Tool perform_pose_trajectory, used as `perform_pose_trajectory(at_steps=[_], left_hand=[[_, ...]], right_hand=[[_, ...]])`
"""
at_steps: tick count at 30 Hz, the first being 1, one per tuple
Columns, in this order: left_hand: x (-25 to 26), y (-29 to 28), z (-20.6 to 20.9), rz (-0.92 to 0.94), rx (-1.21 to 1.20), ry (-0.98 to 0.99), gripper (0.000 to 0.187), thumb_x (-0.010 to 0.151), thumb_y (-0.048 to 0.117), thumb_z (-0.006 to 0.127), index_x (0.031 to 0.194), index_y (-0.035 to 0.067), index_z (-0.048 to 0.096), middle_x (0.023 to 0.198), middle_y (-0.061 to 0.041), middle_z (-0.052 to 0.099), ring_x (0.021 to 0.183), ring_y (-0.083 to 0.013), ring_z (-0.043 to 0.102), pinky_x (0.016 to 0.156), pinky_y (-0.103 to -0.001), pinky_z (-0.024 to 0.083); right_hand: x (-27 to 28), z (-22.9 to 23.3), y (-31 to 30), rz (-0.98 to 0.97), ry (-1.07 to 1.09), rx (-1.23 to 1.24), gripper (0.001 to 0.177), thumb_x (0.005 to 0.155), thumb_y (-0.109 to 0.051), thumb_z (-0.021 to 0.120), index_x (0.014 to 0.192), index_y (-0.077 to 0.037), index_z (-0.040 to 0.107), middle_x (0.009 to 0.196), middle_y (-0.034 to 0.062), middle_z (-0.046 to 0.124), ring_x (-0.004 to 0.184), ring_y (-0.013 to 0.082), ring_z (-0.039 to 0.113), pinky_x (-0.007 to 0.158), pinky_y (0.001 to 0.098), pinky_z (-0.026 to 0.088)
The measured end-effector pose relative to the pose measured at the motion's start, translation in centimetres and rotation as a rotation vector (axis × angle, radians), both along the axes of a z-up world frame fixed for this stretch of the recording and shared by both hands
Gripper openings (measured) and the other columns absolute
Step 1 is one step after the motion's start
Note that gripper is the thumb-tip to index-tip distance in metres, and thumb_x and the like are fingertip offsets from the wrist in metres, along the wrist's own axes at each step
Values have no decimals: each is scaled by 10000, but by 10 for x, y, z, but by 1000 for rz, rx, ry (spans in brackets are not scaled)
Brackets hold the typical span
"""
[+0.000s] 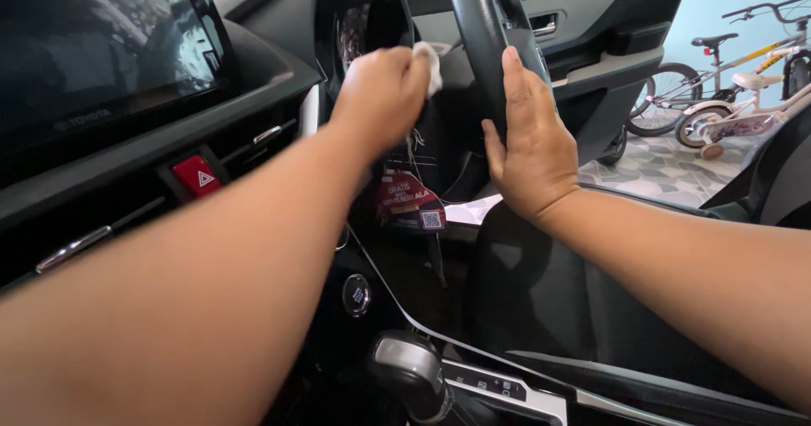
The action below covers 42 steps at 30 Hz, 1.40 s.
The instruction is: The person wipes down the dashboard, center console, gear shifter, and infotainment screen using a cloth and a wet wipe.
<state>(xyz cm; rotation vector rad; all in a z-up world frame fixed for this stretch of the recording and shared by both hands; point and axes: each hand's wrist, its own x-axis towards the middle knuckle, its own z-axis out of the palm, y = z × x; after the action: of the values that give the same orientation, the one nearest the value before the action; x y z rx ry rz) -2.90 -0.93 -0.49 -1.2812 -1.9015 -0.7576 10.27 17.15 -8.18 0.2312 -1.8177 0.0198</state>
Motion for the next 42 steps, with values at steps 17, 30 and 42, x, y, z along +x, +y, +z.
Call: perform_pose_trajectory(at_steps=[17, 30, 42], left_hand=[[55, 26, -58, 45, 692, -871, 440, 1060, 371, 360, 1084, 57, 667, 899, -176, 748, 764, -305, 746, 698, -437, 573], [33, 33, -5, -453, 1350, -1950, 388, 1048, 180, 443, 1324, -35, 610, 1369, -194, 600, 1149, -439, 680, 830, -399, 665], [-10, -1, 0, -42, 792, -1263, 237, 992, 154, 600, 1124, -32, 667, 1007, -206, 732, 897, -372, 757, 799, -466, 630]], right_hand=[[-5, -7, 4, 11, 48, 9, 830, 1007, -88, 723, 1638, -101, 184, 1464, 164, 519, 1272, 375, 608, 1004, 410, 560], [-5, -7, 3, 6, 23, -3, 867, 1007, -102, 723, 1683, -104, 180, 1484, 183, 517, 1263, 373, 616, 989, 408, 566], [-3, -6, 0, 22, 48, -12, 838, 998, -93, 713, 1671, -110, 214, 1484, 193, 523, 1278, 397, 606, 1019, 423, 553]])
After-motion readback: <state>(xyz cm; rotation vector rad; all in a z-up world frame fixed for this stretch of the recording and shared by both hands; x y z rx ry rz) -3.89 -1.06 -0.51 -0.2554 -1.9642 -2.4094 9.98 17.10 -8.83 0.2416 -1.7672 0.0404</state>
